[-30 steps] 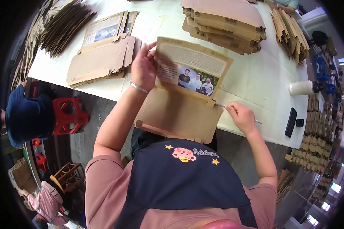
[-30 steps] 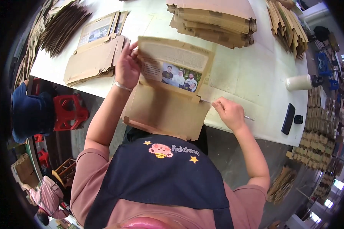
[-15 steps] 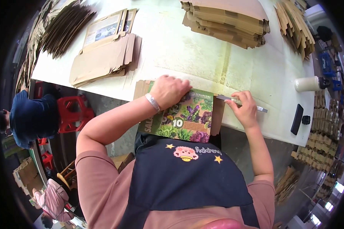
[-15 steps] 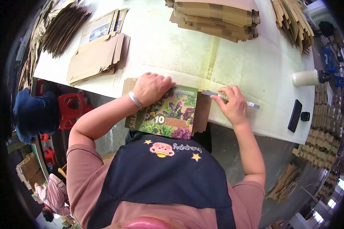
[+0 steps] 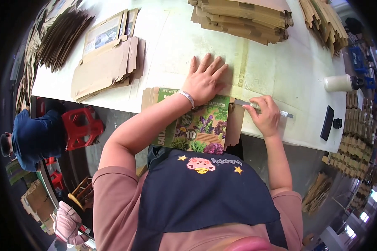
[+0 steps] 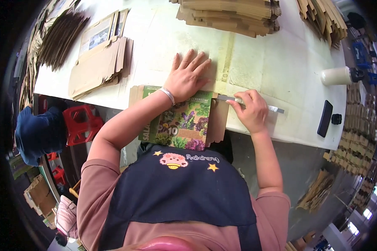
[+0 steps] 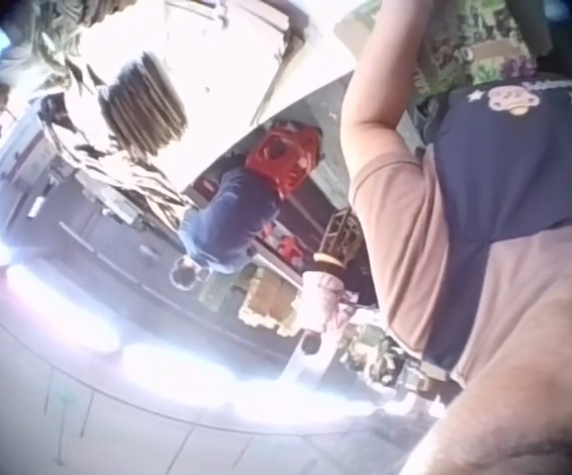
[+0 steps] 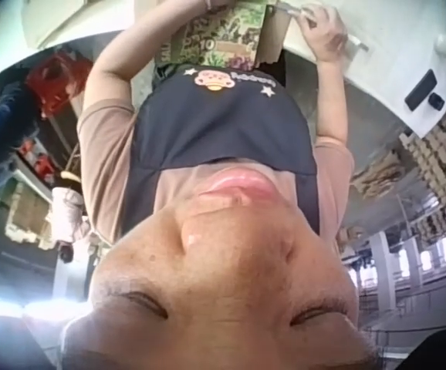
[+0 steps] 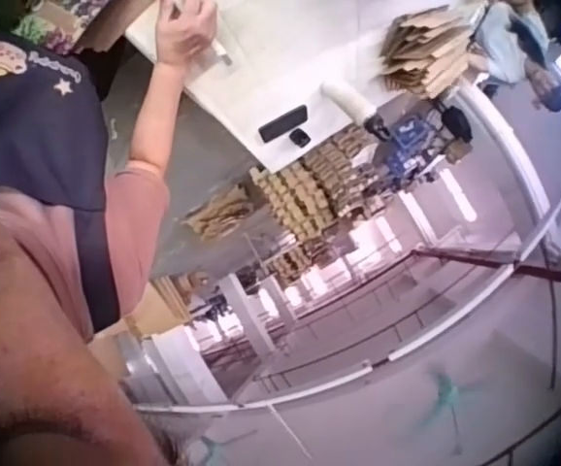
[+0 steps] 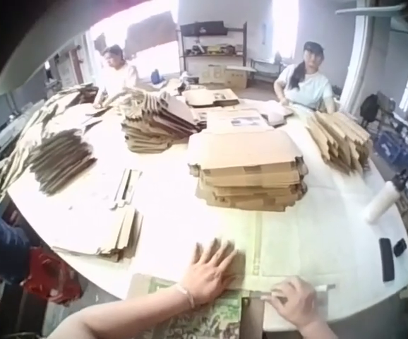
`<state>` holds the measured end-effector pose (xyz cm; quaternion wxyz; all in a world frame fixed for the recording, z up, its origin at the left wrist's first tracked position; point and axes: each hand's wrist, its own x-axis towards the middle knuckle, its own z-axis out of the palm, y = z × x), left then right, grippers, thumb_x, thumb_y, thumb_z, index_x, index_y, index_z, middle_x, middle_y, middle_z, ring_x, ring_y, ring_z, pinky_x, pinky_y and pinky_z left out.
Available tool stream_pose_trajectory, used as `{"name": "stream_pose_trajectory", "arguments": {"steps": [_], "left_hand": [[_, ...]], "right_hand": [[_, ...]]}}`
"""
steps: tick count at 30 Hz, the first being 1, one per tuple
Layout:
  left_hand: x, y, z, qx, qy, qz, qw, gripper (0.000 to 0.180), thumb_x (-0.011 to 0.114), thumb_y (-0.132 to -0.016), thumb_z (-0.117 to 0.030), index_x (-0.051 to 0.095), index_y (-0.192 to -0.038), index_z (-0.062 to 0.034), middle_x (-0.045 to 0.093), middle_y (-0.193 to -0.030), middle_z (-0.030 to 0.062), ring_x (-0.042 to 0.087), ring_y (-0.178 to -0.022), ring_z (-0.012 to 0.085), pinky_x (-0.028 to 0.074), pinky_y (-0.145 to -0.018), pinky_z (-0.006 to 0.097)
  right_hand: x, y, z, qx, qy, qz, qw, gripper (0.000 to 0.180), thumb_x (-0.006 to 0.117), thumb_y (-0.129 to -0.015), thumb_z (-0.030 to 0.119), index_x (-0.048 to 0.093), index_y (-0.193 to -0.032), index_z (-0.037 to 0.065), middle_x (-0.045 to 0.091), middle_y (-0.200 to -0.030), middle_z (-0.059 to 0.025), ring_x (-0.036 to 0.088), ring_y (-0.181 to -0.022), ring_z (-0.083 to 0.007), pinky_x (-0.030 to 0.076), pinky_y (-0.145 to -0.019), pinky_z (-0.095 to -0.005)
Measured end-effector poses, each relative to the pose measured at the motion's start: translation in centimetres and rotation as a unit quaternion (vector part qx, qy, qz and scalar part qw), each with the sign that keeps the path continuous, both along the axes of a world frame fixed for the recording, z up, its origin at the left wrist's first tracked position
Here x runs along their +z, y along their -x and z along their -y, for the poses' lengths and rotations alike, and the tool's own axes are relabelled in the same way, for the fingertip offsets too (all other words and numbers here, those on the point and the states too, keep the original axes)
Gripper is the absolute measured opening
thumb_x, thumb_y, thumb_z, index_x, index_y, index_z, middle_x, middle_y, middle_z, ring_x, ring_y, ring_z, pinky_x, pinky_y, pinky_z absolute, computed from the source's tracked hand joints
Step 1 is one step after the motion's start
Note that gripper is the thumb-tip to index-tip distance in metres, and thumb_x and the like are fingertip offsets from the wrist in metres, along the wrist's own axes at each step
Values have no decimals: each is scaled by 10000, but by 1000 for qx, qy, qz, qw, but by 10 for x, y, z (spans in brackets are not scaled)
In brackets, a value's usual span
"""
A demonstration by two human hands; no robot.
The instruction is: Assemble and fold cardboard folders at a factory workstation using a ruler to assist with creasing.
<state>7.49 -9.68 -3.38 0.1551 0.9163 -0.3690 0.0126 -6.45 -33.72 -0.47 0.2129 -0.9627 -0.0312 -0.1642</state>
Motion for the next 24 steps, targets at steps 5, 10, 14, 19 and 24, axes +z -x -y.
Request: {"name": "stream_pose_trajectory", "arguments": {"steps": [5,10,14,19,24], "left_hand": [[5,-2,-17,-41,121,-6,992,623,659,-980,-337,463,-1556,-202,392,-1648,109,292,-1542,400,208,-1230,653],[120,34,-60,-188,293,2,937,557,708,-947,-204,556,-1472,-92,506,-1546,183,495,-1407,386,356,-1188,557],[165,73,-106,-278,263,229,895,324,722,-933,-199,709,-1253,-150,587,-1498,74,592,-1322,312,425,-1161,524],[141,73,-113,-308,78,277,907,343,581,-967,-244,696,-1277,-153,602,-1476,51,604,-1307,304,452,-1137,510],[139,50,-142,-126,-47,280,951,460,599,-903,-247,652,-1338,-109,652,-1373,104,629,-1264,285,479,-1068,456]], "right_hand": [[-2,-4,-6,31,10,16,999,280,848,-833,310,706,-979,117,655,-925,-83,656,-832,-316,519,-728,-425],[4,32,25,-4,6,-5,1000,164,761,-935,269,734,-898,112,678,-842,-92,663,-745,-340,513,-632,-427],[11,37,28,-51,-77,-73,993,268,686,-1006,299,723,-901,56,662,-756,-91,637,-673,-260,485,-618,-373],[12,17,9,-116,-362,-225,897,374,611,-1066,338,668,-912,3,547,-650,-33,518,-594,-127,410,-572,-314],[52,-7,-34,-59,-285,-182,939,318,585,-1078,307,658,-947,26,520,-665,-32,495,-609,-123,402,-582,-309]]}}
